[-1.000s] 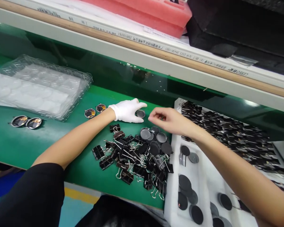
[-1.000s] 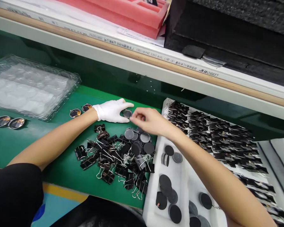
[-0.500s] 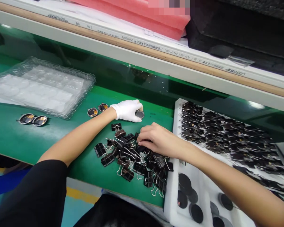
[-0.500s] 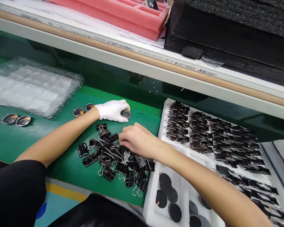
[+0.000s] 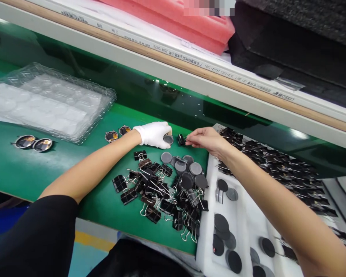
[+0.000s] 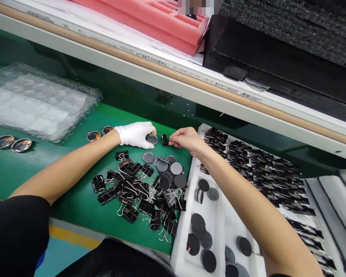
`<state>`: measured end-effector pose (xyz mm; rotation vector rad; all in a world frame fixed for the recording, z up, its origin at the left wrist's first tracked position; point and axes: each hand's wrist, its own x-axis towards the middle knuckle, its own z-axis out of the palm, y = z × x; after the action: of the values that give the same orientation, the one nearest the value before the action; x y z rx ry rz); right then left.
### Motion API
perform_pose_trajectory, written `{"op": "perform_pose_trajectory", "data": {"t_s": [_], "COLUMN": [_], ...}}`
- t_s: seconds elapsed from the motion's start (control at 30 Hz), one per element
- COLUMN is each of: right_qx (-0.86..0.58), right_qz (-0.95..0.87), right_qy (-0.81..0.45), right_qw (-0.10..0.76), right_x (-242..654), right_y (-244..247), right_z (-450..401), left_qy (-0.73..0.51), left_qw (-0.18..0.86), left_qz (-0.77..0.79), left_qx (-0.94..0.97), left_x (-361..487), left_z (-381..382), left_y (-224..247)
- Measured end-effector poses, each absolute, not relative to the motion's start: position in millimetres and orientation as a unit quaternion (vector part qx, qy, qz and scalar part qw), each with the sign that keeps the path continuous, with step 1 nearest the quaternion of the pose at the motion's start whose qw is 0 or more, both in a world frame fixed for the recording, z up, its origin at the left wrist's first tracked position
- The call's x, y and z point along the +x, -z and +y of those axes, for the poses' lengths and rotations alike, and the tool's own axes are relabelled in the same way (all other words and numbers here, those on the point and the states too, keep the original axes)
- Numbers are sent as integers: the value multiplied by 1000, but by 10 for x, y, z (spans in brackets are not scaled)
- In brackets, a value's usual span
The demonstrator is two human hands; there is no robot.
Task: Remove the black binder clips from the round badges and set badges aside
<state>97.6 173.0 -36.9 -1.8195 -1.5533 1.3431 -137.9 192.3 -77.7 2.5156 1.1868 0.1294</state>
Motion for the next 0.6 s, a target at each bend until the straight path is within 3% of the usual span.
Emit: {"op": "perform_pose_trajectory", "data": {"t_s": [0.07, 0.2, 0.27, 0.47, 0.6], "right_qx": [-678, -663, -646, -636, -697], "right_qz": [-549, -706, -735, -734, -678], "right_qy": [-469, -239, -176, -192, -195], "right_qw": [138, -70, -110, 139, 132], "right_x": [995, 1092, 1126, 838, 544], "right_y": [469, 431, 356, 464, 731], "right_z": [1789, 1837, 1876, 2021, 2073], "left_qy": [-47, -55, -56, -50, -43], "left_qw": [181, 180, 177, 150, 139], "left_qz": [420, 418, 417, 419, 429], "left_qx": [888, 889, 890, 894, 891], "left_x": [-1378, -1378, -1377, -1360, -1330], "left_z": [1922, 1914, 1913, 1909, 1895], "left_y": [779, 784, 791, 796, 789]}}
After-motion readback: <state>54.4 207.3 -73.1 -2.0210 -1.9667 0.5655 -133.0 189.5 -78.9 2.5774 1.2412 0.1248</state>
